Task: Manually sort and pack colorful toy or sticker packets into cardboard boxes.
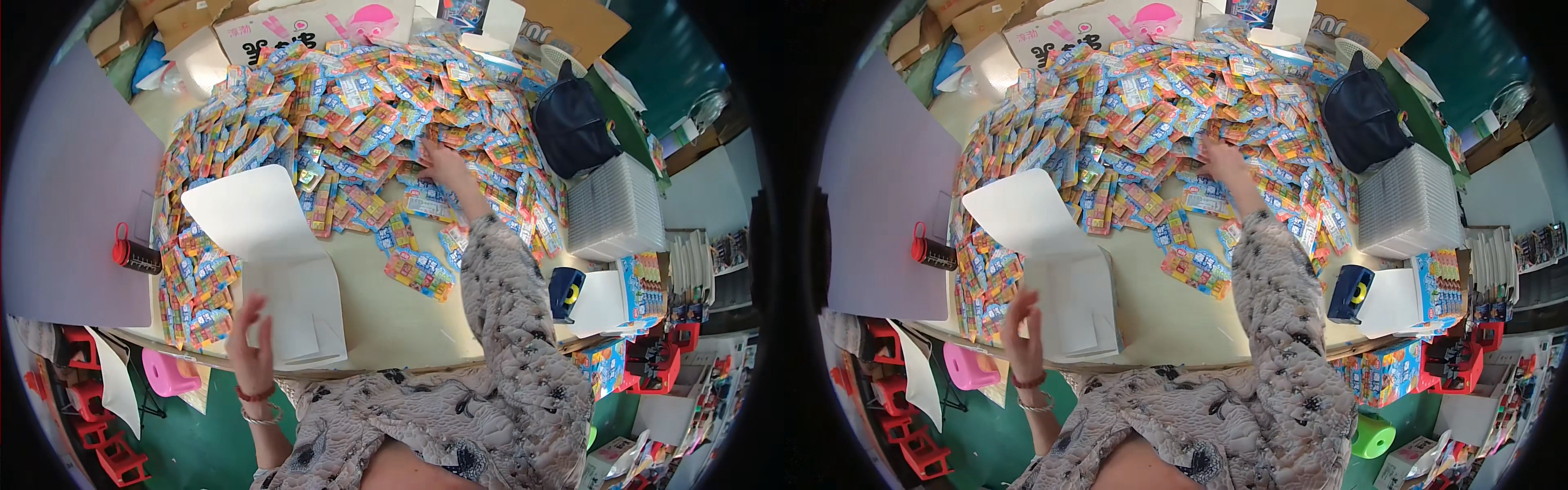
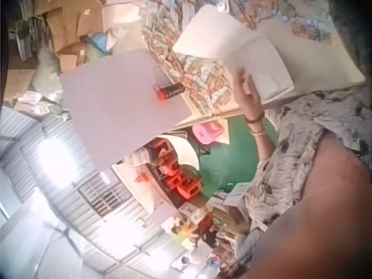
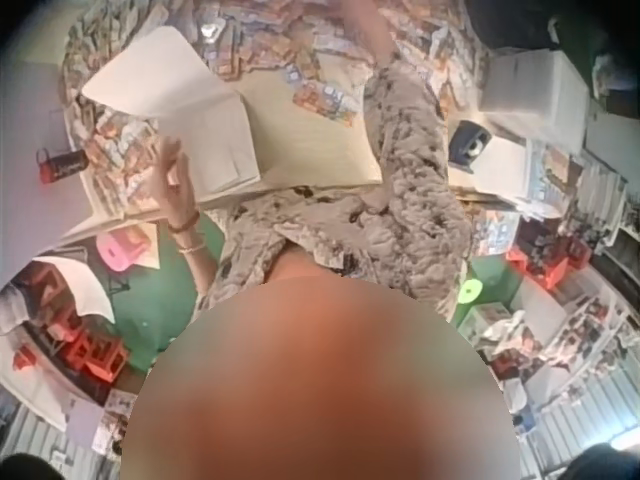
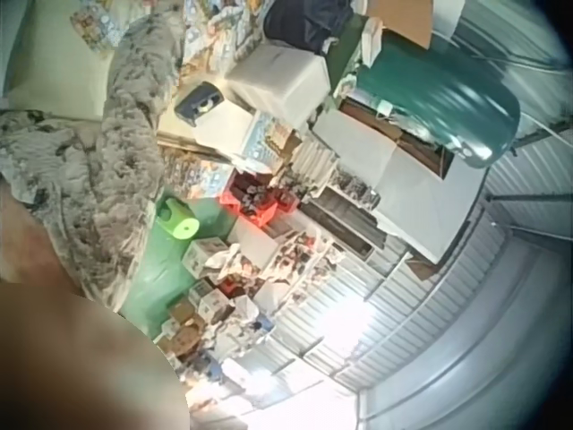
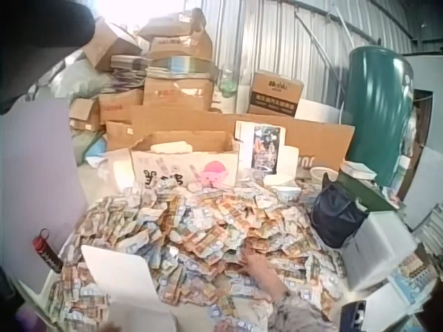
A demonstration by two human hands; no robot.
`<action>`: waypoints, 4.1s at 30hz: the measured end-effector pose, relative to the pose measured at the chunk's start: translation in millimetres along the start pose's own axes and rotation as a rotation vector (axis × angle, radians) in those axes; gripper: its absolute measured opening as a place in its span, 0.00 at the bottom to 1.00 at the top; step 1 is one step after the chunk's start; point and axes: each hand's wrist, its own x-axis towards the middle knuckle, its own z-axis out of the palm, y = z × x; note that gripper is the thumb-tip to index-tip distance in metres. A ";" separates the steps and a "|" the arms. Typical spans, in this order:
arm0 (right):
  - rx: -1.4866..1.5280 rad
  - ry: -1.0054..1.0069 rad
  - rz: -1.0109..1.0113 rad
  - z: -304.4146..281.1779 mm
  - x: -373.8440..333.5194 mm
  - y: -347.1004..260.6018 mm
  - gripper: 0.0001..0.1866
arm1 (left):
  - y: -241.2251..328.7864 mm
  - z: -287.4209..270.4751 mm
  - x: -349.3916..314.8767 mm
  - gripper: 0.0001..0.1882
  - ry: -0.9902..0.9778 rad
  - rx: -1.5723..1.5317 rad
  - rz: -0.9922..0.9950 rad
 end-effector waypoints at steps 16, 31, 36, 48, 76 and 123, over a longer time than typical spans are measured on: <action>0.189 -0.077 -0.338 -49.6 -108.7 -15.6 0.31 | -5.2 218.2 -50.2 0.29 -0.670 -1.193 -0.648; 1.340 0.253 0.273 42.3 -340.0 -121.2 0.45 | -45.0 228.1 -61.1 0.24 -0.486 -1.071 -0.869; 1.129 0.324 0.649 21.9 -327.7 -83.0 0.43 | -51.5 215.8 -65.6 0.23 -0.481 -0.976 -0.589; 1.316 -0.197 0.270 -16.8 -301.6 -69.1 0.14 | -35.2 187.7 -66.1 0.26 -0.675 -0.859 -0.400; 1.383 -0.416 -0.004 -0.3 -325.8 -49.4 0.21 | -48.5 186.9 -91.8 0.62 -0.645 -0.437 -0.004; 1.452 0.188 0.288 39.6 -336.9 -135.2 0.32 | -74.0 183.3 -82.7 0.42 -0.497 -0.361 0.065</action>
